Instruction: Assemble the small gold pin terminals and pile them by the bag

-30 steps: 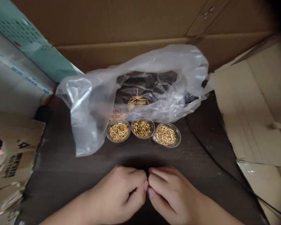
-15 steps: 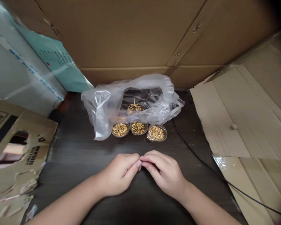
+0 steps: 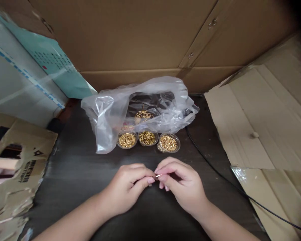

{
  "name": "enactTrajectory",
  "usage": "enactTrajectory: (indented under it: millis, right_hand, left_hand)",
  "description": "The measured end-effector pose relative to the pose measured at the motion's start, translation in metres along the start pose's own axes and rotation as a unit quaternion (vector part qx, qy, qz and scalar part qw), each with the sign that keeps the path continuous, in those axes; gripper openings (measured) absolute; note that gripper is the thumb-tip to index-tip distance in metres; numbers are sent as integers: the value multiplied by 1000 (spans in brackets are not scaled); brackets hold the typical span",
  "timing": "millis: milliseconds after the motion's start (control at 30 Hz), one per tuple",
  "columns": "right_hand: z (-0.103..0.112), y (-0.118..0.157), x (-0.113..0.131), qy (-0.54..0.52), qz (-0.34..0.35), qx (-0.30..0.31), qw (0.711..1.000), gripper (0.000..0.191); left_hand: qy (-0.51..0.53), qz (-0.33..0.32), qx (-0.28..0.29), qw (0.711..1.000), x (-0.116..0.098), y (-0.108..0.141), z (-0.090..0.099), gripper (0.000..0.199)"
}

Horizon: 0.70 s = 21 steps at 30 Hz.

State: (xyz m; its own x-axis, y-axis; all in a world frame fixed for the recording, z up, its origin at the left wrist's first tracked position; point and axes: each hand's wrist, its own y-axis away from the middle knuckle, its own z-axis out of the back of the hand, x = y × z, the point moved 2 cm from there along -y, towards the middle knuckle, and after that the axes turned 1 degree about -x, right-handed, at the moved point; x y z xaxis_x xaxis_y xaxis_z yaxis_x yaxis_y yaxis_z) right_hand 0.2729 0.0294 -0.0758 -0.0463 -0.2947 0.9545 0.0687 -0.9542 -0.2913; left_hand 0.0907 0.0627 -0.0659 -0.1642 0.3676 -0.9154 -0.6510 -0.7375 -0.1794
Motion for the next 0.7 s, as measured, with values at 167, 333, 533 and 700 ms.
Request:
enactTrajectory:
  millis: [167,333,533,700]
  right_hand:
    - [1,0,3,90,60,0,994,12]
    - [-1,-2,11,125,108,8,986,16]
    - [-1,-2,15,131,110,-2,985,12]
    - [-1,-2,15,121,111,7,986,11]
  left_hand:
    - [-25,2,17,1000,0,4,-3,25]
    - [-13,12,29,999,0,6,-4,24]
    - [-10,14,42,999,-2,5,-3,21]
    - [-10,11,44,999,-2,5,-5,22]
